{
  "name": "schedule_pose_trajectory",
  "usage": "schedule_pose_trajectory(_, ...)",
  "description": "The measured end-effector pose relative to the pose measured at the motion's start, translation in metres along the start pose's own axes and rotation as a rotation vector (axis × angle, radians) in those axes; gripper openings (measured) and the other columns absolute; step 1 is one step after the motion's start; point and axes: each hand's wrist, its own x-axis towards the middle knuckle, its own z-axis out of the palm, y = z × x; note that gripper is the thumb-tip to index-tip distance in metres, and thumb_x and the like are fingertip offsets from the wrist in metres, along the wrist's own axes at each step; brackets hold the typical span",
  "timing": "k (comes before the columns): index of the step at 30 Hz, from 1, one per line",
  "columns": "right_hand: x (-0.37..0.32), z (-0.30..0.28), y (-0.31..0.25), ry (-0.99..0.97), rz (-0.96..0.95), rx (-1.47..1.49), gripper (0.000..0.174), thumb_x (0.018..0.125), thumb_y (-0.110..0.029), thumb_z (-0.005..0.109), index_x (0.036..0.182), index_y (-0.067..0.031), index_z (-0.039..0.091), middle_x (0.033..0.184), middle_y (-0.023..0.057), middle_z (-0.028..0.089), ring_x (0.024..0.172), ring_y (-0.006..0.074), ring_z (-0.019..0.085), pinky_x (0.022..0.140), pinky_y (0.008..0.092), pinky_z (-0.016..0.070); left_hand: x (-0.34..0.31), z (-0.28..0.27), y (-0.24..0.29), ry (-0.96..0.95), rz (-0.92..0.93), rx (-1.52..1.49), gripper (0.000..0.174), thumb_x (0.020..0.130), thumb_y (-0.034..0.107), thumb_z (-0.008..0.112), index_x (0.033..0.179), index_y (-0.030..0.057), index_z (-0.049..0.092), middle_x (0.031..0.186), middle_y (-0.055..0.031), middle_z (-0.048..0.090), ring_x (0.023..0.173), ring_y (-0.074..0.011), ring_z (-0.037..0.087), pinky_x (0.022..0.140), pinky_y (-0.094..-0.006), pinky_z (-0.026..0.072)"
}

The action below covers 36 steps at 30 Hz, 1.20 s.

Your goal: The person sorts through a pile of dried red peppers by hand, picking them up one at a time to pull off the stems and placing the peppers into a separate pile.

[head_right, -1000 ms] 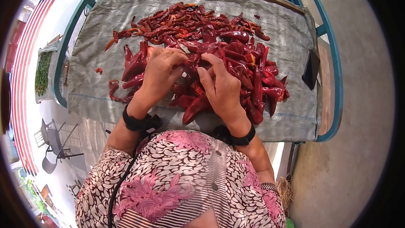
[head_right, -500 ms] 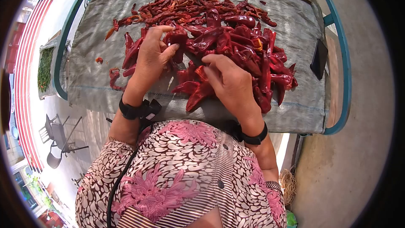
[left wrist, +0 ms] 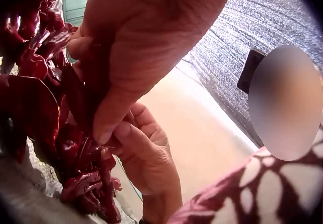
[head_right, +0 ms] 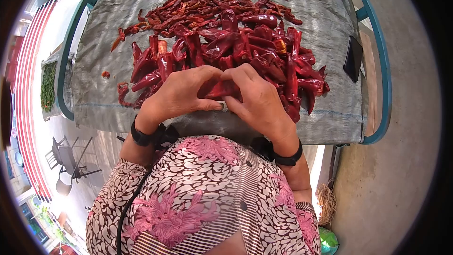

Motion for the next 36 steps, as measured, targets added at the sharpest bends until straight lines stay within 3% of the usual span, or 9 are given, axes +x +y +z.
schedule_pose_trajectory(7,0.003,0.01,0.008,0.098,0.217,0.538,0.031,0.09,0.002,0.071,0.12,-0.0023,0.063,0.106,0.0087,0.066,0.094,0.0161,0.071,0.079,0.0292,0.0574,-0.001,0.002,-0.016,0.004,-0.033,-0.014,0.035,0.087,0.02,0.08,0.117,0.0073,0.069,0.098,-0.0112,0.072,0.09,-0.0283,0.071,0.078,-0.0367,0.0552)
schedule_pose_trajectory(11,0.008,0.009,0.006,0.161,0.177,0.443,0.024,0.093,0.001,0.07,0.117,-0.0013,0.065,0.105,0.007,0.068,0.096,0.0121,0.07,0.081,0.027,0.0572,0.0,-0.007,-0.012,-0.011,-0.206,-0.319,0.03,0.091,0.017,0.075,0.117,0.0053,0.064,0.088,-0.0134,0.071,0.076,-0.0261,0.069,0.071,-0.0389,0.0527)
schedule_pose_trajectory(14,0.008,0.009,0.004,0.175,0.156,0.442,0.02,0.094,0.0,0.069,0.114,-0.0012,0.066,0.103,0.0062,0.069,0.094,0.0117,0.07,0.081,0.0264,0.0569,0.0,-0.009,-0.008,0.065,-0.207,-0.35,0.028,0.091,0.007,0.076,0.115,0.0028,0.063,0.094,-0.0017,0.071,0.086,-0.0076,0.064,0.078,-0.0284,0.0532)
schedule_pose_trajectory(17,0.011,0.011,0.002,0.234,0.165,0.524,0.016,0.097,-0.001,0.067,0.112,-0.0016,0.067,0.103,0.0052,0.069,0.093,0.0112,0.07,0.08,0.0254,0.0563,-0.003,-0.01,-0.008,0.059,-0.375,-0.697,0.028,0.093,0.005,0.075,0.117,0.0034,0.06,0.102,-0.001,0.07,0.093,-0.0081,0.064,0.082,-0.0265,0.0529)
schedule_pose_trajectory(20,0.011,0.013,0.001,0.311,0.213,0.621,0.013,0.099,-0.003,0.064,0.112,-0.0022,0.068,0.103,0.0043,0.068,0.092,0.0108,0.069,0.079,0.0249,0.0556,-0.006,-0.012,-0.012,0.111,-0.13,-0.553,0.025,0.099,0.008,0.068,0.123,0.0055,0.06,0.112,-0.0015,0.067,0.101,-0.0076,0.062,0.085,-0.0255,0.0529)
schedule_pose_trajectory(25,0.022,0.02,0.009,0.401,0.029,0.315,0.016,0.103,-0.011,0.062,0.116,-0.0021,0.066,0.094,0.0043,0.068,0.08,0.011,0.066,0.073,0.0254,0.0531,-0.005,-0.014,-0.011,0.421,-0.087,-0.15,0.028,0.095,0.012,0.068,0.121,0.001,0.062,0.111,-0.0163,0.067,0.107,-0.0327,0.062,0.094,-0.0423,0.0476)
schedule_pose_trajectory(28,0.027,0.019,-0.009,0.257,0.169,0.548,0.024,0.104,-0.017,0.063,0.122,-0.0014,0.062,0.085,0.0039,0.066,0.074,0.0112,0.062,0.068,0.0262,0.0503,-0.008,-0.015,-0.011,0.41,-0.061,0.027,0.03,0.094,0.012,0.068,0.121,0.0024,0.061,0.115,-0.0182,0.066,0.106,-0.0403,0.06,0.09,-0.0476,0.0475)
schedule_pose_trajectory(33,0.035,0.032,-0.007,0.179,0.127,0.562,0.028,0.104,-0.023,0.065,0.121,-0.0017,0.061,0.082,0.0021,0.065,0.071,0.0081,0.06,0.064,0.0262,0.0497,-0.007,-0.003,-0.005,0.32,0.061,0.243,0.029,0.096,0.012,0.066,0.123,0.0047,0.059,0.112,-0.0166,0.066,0.103,-0.04,0.062,0.087,-0.0455,0.0509)
schedule_pose_trajectory(36,0.033,0.029,-0.007,0.19,0.251,0.609,0.026,0.103,-0.024,0.065,0.118,-0.0035,0.062,0.082,0.0015,0.065,0.073,0.0078,0.061,0.065,0.0264,0.0509,-0.013,-0.005,0.0,0.182,-0.11,-0.124,0.038,0.095,0.013,0.068,0.13,0.0062,0.056,0.109,-0.0172,0.064,0.103,-0.0415,0.062,0.086,-0.0445,0.0522)
